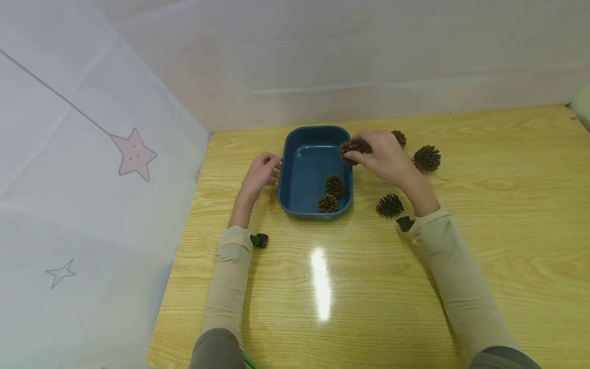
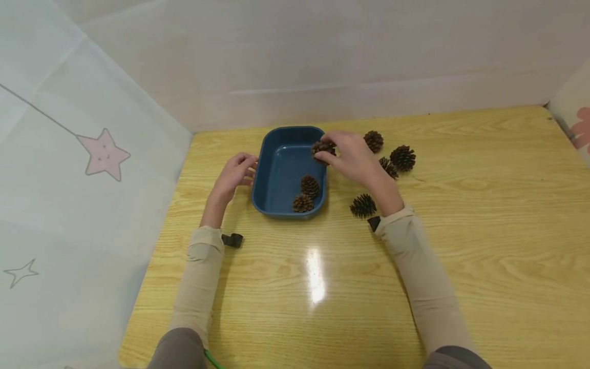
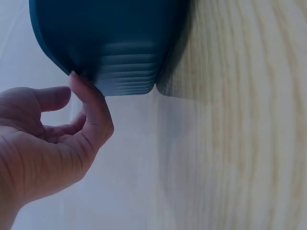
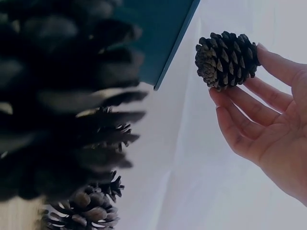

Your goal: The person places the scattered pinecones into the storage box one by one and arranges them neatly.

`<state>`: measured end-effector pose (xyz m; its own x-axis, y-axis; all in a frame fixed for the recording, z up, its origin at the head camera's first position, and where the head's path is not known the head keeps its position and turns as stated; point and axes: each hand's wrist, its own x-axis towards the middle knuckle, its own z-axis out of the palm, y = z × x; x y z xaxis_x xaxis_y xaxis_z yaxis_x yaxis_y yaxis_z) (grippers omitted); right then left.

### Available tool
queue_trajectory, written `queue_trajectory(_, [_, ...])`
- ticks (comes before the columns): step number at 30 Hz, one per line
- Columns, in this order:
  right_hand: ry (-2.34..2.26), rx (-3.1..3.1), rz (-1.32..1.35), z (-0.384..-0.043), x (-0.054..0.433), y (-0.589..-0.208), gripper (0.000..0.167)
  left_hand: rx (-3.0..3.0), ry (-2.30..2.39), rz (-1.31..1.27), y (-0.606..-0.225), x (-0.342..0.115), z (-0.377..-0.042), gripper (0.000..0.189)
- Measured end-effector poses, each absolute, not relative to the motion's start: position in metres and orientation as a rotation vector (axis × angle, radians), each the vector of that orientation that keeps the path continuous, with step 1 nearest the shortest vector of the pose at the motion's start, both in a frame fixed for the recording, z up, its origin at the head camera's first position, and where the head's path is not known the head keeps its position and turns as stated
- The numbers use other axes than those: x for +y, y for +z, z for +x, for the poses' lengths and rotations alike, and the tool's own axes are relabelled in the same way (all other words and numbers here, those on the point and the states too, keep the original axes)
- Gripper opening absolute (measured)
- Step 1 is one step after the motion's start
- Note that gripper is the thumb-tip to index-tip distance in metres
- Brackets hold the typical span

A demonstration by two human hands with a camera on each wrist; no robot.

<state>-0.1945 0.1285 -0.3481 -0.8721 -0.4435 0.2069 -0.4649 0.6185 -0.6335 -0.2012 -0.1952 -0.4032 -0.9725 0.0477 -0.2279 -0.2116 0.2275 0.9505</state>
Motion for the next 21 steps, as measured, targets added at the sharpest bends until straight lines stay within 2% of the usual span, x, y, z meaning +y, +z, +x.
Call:
queue_trajectory(7, [1.103, -2.755, 0.84, -0.188, 0.122, -0.347, 0.037, 2.304, 1.776, -0.155, -0.404, -0.196, -0.202, 0.035])
queue_trajectory(17, [1.096, -2.675, 0.96, -0.185, 0.111, -0.353, 0.028, 2.308, 1.777, -0.146, -0.406, -0.195, -0.202, 0.029])
queue_trajectory(21, [1.084, -2.662, 0.966, -0.184, 0.108, -0.356, 0.03, 2.301, 1.766, -0.145, -0.405, -0.195, -0.201, 0.031])
